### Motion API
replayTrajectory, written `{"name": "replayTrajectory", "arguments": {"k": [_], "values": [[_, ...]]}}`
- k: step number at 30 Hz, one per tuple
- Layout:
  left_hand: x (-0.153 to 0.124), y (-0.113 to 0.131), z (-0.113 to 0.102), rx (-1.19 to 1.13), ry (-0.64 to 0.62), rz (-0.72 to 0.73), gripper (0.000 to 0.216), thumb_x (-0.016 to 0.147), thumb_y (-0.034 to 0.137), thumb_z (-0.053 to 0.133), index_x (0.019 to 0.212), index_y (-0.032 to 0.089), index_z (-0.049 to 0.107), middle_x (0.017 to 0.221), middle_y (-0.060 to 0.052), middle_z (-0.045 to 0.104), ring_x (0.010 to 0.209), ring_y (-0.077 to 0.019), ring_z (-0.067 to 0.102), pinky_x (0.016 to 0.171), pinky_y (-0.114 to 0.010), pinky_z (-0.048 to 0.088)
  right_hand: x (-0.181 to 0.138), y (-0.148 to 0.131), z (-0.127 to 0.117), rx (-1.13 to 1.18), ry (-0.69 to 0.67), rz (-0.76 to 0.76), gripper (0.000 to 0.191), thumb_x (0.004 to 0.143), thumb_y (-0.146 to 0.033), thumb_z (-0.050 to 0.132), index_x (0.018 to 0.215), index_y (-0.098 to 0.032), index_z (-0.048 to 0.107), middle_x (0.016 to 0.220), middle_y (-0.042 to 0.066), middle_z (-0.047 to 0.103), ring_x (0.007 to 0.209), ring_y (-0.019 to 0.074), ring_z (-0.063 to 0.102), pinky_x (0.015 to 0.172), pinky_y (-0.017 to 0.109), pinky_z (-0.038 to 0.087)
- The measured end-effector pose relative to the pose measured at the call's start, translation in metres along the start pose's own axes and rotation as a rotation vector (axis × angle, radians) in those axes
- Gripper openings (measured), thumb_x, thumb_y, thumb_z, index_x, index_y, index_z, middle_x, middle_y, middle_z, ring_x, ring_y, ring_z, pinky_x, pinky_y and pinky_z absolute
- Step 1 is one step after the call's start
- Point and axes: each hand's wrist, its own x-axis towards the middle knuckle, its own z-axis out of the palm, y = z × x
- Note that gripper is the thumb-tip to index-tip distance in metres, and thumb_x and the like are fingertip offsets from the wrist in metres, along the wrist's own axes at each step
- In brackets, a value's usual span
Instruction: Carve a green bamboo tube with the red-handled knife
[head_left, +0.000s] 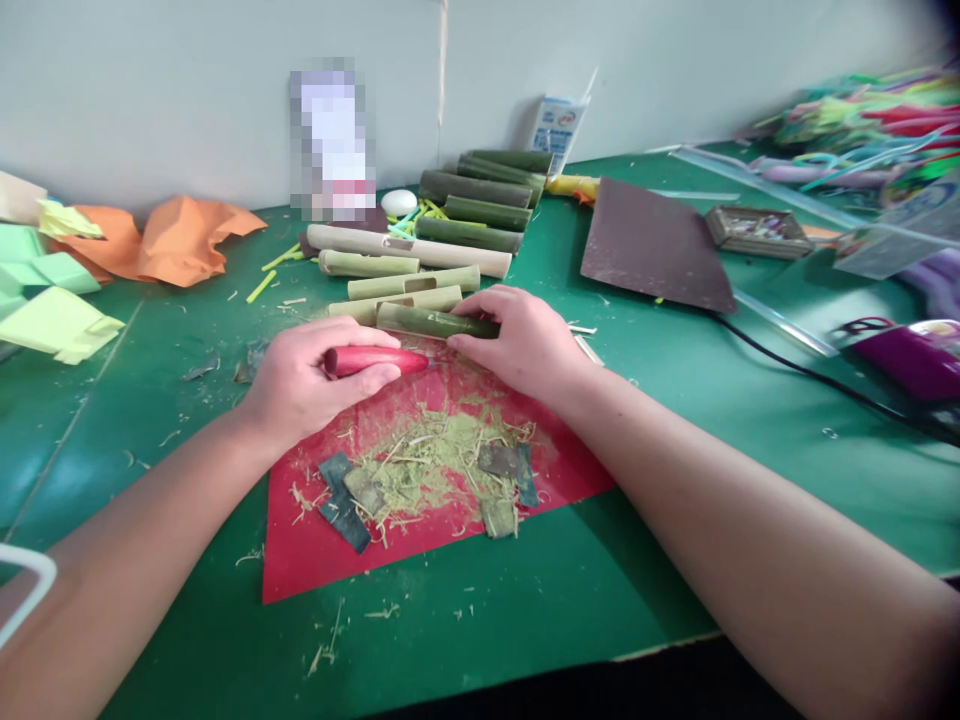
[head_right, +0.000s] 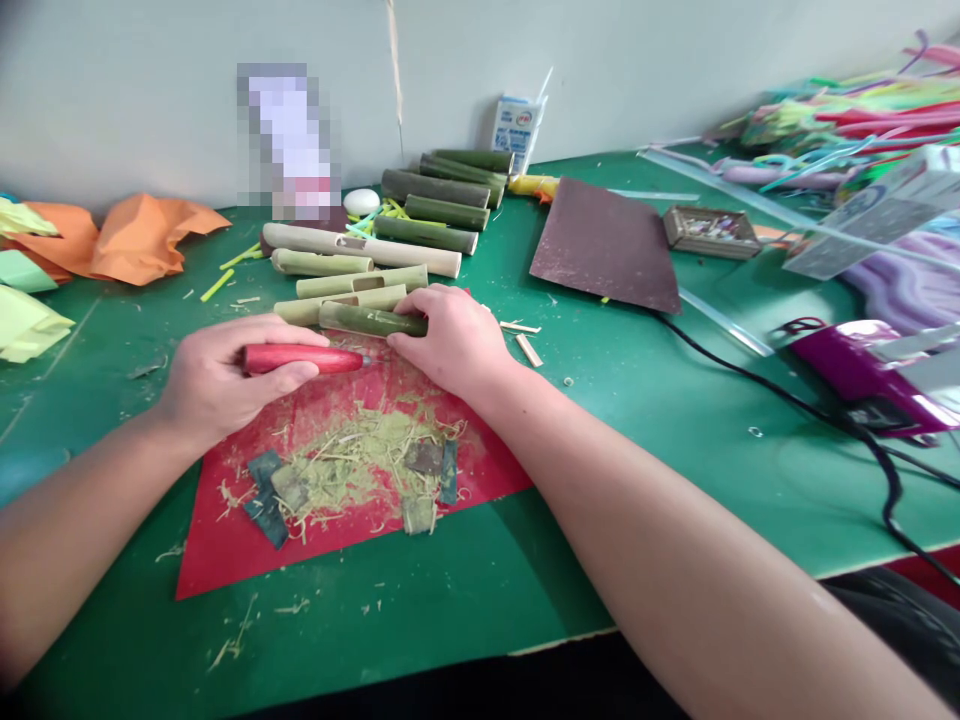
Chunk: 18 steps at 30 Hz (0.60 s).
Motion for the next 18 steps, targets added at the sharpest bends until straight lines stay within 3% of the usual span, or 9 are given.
{"name": "replayTrajectory", "arguments": {"k": [5, 7, 9, 13, 18], "values": [[-0.004, -0.002, -0.001, -0.086, 0.022, 0.129, 0.008, 0.084, 0.024, 0.067, 0.081, 0.028, 0.073, 0.074, 0.003, 0.07, 0.064, -0.0127, 0.06, 0.061, -0.028, 0.045, 0.0, 0.0, 0.0, 0.009, -0.003, 0.001, 0.029, 0.078, -0.031, 0.069, 0.105, -0.02, 0.074, 0.11, 0.007, 0.073, 0.095, 0.0233, 0.065, 0.082, 0.036, 0.05], [-0.003, -0.003, 0.001, -0.081, 0.05, 0.151, 0.006, 0.083, 0.028, 0.071, 0.088, 0.027, 0.075, 0.079, 0.002, 0.071, 0.067, -0.0125, 0.061, 0.063, -0.028, 0.046, 0.0, 0.0, 0.001, 0.009, -0.004, 0.003, 0.029, 0.078, -0.031, 0.069, 0.105, -0.02, 0.074, 0.11, 0.007, 0.073, 0.095, 0.0232, 0.065, 0.081, 0.036, 0.05], [-0.001, -0.002, 0.004, -0.06, 0.068, 0.168, 0.019, 0.083, 0.034, 0.075, 0.1, 0.026, 0.075, 0.086, 0.0, 0.071, 0.072, -0.0127, 0.062, 0.067, -0.027, 0.048, 0.001, 0.0, 0.001, 0.006, -0.005, 0.001, 0.029, 0.078, -0.032, 0.069, 0.104, -0.02, 0.074, 0.109, 0.007, 0.073, 0.094, 0.023, 0.065, 0.08, 0.035, 0.05], [0.003, 0.002, 0.005, 0.021, -0.042, 0.149, 0.03, 0.084, 0.042, 0.074, 0.109, 0.026, 0.073, 0.089, -0.001, 0.069, 0.076, -0.0139, 0.062, 0.07, -0.027, 0.05, 0.001, 0.0, 0.0, 0.001, -0.004, -0.001, 0.029, 0.078, -0.032, 0.069, 0.104, -0.02, 0.074, 0.108, 0.006, 0.073, 0.094, 0.0234, 0.065, 0.08, 0.036, 0.05], [0.002, 0.008, -0.002, -0.02, -0.188, 0.19, 0.018, 0.085, 0.038, 0.071, 0.098, 0.028, 0.076, 0.072, 0.002, 0.067, 0.06, -0.0104, 0.058, 0.059, -0.023, 0.046, 0.0, -0.001, 0.0, 0.005, -0.006, 0.004, 0.027, 0.079, -0.031, 0.069, 0.104, -0.02, 0.074, 0.109, 0.006, 0.073, 0.094, 0.0232, 0.065, 0.081, 0.036, 0.05]]}}
